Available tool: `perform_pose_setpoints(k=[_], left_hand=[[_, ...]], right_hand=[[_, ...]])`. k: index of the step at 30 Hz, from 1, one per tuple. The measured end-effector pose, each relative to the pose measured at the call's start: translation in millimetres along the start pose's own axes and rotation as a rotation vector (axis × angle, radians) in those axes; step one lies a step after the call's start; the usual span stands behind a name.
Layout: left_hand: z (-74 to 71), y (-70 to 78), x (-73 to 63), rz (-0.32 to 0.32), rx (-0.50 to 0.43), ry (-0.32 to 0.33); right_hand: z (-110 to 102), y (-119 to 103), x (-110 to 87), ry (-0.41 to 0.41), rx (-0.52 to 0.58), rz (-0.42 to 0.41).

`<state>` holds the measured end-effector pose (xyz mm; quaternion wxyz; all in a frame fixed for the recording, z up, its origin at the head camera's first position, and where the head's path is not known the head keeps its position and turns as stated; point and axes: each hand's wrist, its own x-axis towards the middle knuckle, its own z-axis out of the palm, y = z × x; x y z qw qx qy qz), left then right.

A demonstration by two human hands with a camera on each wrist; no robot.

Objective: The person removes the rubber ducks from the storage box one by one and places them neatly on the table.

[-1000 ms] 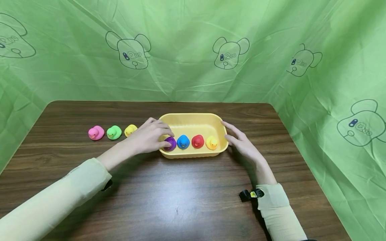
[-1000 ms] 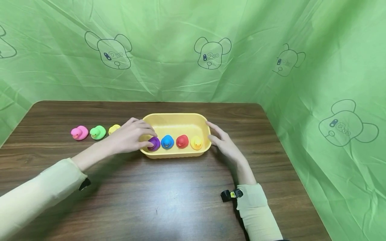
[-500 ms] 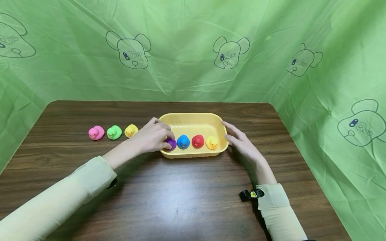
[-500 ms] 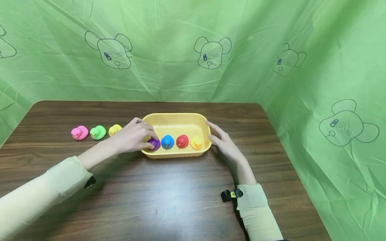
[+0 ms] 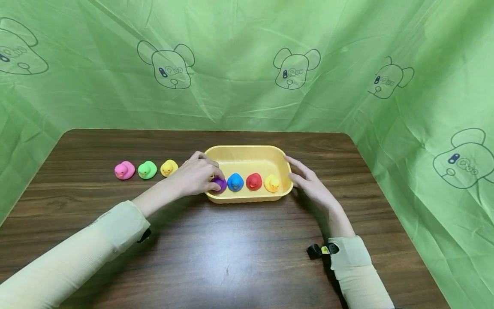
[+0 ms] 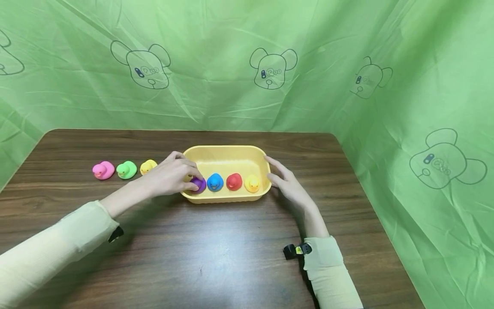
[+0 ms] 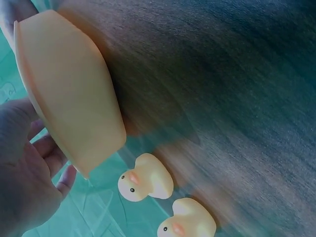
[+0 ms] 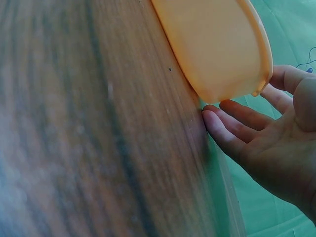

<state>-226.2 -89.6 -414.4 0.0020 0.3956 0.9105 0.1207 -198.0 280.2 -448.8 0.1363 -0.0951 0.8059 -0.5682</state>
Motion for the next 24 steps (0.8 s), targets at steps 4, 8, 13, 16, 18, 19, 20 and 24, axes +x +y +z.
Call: perform_pose_setpoints(k=[4, 8, 13, 16, 18, 19, 20, 24], left_hand=[[-1.7, -0.2, -0.7, -0.010, -0.007, 0.007], [-4.8, 0.0, -1.2, -0.025, -0.021, 0.015], [-9.4, 0.3, -1.4, -0.031, -0.037, 0.026], [-12.2, -0.3, -1.8, -0.029, -0.043, 0.030], [-14.4, -0.6, -2.5, -0.029, -0.051, 0.035], [-15.5, -0.9, -3.1, -0.029, -0.057, 0.039], [-16.7, -1.2, -3.6, -0.029, -0.064, 0.042], [-21.0, -3.0, -6.5, -0.024, -0.085, 0.056]], right_hand=[[0, 0, -0.2, 0.000, 0.003, -0.002], [1, 0, 0.3, -0.001, 0.002, -0.005], [0, 1, 1.0, -0.004, 0.006, -0.007], [0, 1, 1.1, -0.005, 0.009, -0.007], [0, 0, 1.1, -0.006, 0.008, -0.006], [0, 1, 1.3, -0.007, 0.007, -0.006], [0, 0, 1.2, -0.006, 0.006, -0.004], [0, 2, 1.4, -0.006, 0.000, -0.006]])
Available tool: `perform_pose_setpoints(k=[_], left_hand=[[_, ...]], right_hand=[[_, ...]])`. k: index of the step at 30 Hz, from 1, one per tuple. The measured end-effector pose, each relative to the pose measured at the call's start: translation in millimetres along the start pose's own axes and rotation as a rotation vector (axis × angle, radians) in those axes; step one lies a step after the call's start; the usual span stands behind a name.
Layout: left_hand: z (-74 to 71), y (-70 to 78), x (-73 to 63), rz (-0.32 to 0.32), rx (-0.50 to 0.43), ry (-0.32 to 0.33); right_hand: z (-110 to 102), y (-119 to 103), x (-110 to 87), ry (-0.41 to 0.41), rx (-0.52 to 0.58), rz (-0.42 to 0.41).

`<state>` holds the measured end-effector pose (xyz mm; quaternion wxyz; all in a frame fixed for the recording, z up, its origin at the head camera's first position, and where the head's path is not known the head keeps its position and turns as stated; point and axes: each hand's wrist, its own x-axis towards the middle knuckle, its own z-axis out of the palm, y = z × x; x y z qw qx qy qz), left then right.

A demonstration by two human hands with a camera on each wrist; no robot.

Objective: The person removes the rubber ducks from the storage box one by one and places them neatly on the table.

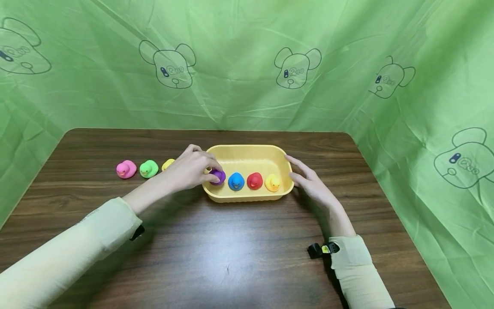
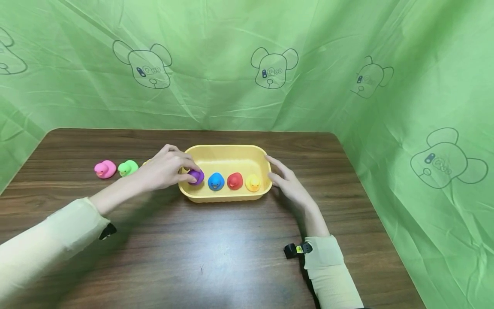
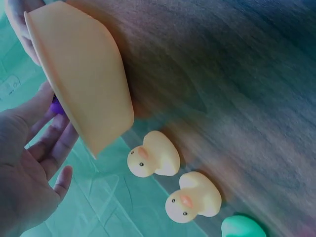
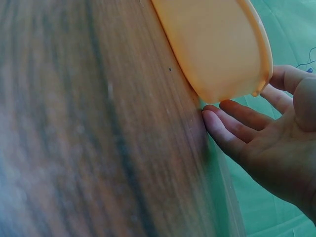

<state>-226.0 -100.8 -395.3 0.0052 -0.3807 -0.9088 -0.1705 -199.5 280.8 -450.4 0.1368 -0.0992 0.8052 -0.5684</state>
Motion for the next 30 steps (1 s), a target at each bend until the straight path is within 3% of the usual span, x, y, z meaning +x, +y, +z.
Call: perform_pose_setpoints(k=[12, 30], left_hand=[[-12.6, -2.7, -10.1, 0.021, -0.019, 0.055], [-29.8, 0.5, -22.7, 0.017, -0.028, 0.072]], right_hand=[[0, 1, -1.7, 0.014, -0.013, 0.015], [1, 2, -0.3, 0.008, 0.000, 0.004]])
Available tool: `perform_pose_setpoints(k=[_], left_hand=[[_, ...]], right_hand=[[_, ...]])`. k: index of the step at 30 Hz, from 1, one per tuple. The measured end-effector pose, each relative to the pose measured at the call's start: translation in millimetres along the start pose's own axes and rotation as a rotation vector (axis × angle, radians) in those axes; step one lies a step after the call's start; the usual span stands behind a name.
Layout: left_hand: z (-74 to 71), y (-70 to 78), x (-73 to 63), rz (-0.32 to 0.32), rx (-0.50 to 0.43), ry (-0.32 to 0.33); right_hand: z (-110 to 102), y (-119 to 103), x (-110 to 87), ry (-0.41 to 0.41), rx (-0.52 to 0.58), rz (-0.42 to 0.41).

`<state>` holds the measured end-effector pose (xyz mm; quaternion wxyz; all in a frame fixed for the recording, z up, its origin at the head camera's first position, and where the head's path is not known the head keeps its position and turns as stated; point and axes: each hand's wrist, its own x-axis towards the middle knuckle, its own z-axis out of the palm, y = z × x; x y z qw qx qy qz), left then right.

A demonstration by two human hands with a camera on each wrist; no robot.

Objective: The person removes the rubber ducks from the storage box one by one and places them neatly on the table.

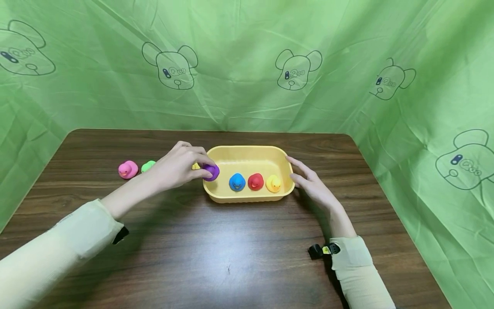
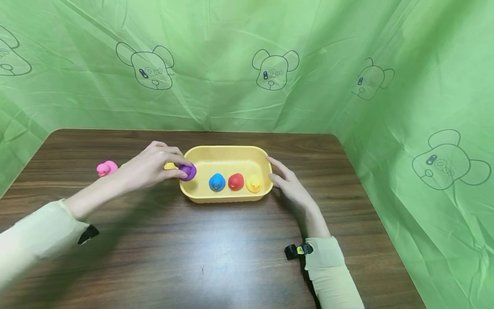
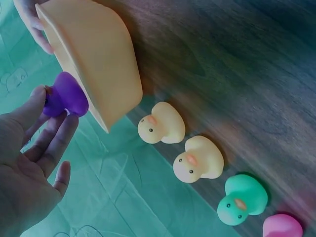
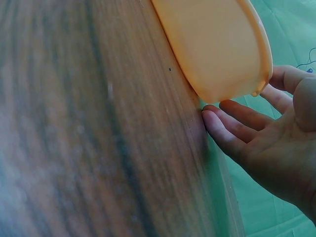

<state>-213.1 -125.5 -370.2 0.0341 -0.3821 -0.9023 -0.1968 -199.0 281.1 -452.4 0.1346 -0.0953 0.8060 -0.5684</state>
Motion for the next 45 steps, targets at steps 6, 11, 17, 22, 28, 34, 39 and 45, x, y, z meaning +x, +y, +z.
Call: perform_pose_setpoints(k=[6, 11, 17, 22, 28, 34, 39, 45], left_hand=[[-3.7, -3.8, -7.0, 0.008, 0.004, 0.005], [-6.8, -7.6, -13.9, 0.030, 0.002, 0.013], [-7.8, -13.2, -20.4, 0.073, -0.024, 0.040], [-10.3, -16.0, -28.4, 0.051, -0.035, 0.029], [-12.4, -18.7, -36.3, -0.001, -0.026, 0.012], [-8.7, -22.2, -40.7, 0.000, -0.017, 0.016], [-0.8, -26.7, -42.8, -0.005, -0.023, 0.001], [7.3, -31.0, -44.7, -0.014, -0.029, -0.022]], right_hand=[[0, 0, -0.1, 0.001, -0.002, 0.000], [0, -1, -0.4, 0.000, 0.002, -0.003], [-1, -1, -0.6, -0.003, 0.005, -0.003], [0, 0, -0.7, -0.001, 0.008, 0.003], [0, 0, -0.2, 0.002, -0.003, 0.008], [0, -1, -1.6, 0.007, -0.007, 0.012], [-1, 1, -1.3, 0.004, -0.012, 0.012], [-1, 0, -0.8, 0.008, -0.024, 0.008]])
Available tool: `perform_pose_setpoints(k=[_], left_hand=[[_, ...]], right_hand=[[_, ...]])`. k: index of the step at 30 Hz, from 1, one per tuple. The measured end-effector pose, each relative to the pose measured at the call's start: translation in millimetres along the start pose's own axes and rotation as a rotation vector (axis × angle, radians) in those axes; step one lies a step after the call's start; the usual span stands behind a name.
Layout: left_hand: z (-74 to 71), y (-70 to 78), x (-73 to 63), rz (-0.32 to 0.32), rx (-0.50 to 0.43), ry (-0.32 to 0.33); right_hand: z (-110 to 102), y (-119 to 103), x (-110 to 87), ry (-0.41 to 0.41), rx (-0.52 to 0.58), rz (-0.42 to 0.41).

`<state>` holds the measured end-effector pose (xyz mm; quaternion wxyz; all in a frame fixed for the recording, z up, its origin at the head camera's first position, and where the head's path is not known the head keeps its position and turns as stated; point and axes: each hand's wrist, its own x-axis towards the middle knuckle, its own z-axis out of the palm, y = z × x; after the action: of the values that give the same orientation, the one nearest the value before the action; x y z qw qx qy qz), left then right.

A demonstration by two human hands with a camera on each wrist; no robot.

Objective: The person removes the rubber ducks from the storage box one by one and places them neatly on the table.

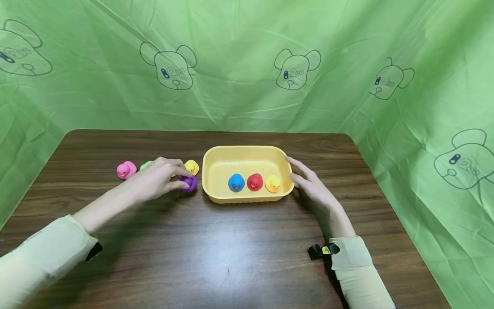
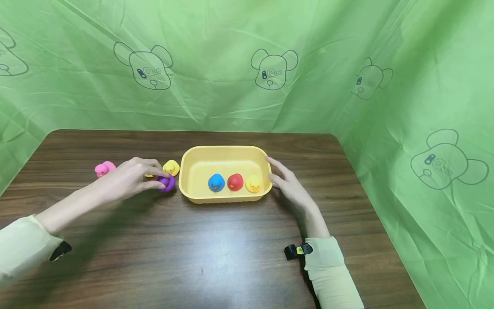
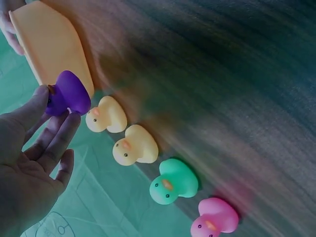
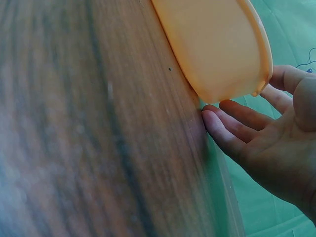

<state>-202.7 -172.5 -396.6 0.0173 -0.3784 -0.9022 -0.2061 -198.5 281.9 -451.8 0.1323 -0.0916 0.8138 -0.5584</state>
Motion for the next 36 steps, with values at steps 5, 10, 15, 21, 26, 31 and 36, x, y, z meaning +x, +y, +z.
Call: perform_pose_setpoints(k=[5, 10, 15, 21, 26, 31, 36], left_hand=[[3.6, -1.6, -1.0, 0.023, -0.002, 0.007], [7.4, -3.5, -1.6, 0.021, 0.015, -0.002], [11.5, -5.2, -1.3, 0.028, 0.018, 0.000], [16.0, -6.1, -1.3, 0.033, 0.017, 0.008], [18.8, -7.8, -0.2, 0.045, 0.029, 0.018], [20.4, -9.5, -0.8, 0.034, 0.027, 0.012], [25.9, -9.9, -2.2, 0.030, 0.029, 0.009]], right_hand=[[0, -1, 0.0, -0.001, 0.004, 0.002], [0, -1, 0.2, -0.005, 0.010, 0.004], [0, -2, 0.3, -0.002, 0.003, 0.005], [0, 0, -0.2, -0.011, 0.010, 0.003], [-1, -1, 0.6, -0.003, -0.001, 0.001], [-1, -2, 1.2, -0.002, -0.004, 0.005], [0, 0, 0.0, -0.009, 0.010, 0.006]])
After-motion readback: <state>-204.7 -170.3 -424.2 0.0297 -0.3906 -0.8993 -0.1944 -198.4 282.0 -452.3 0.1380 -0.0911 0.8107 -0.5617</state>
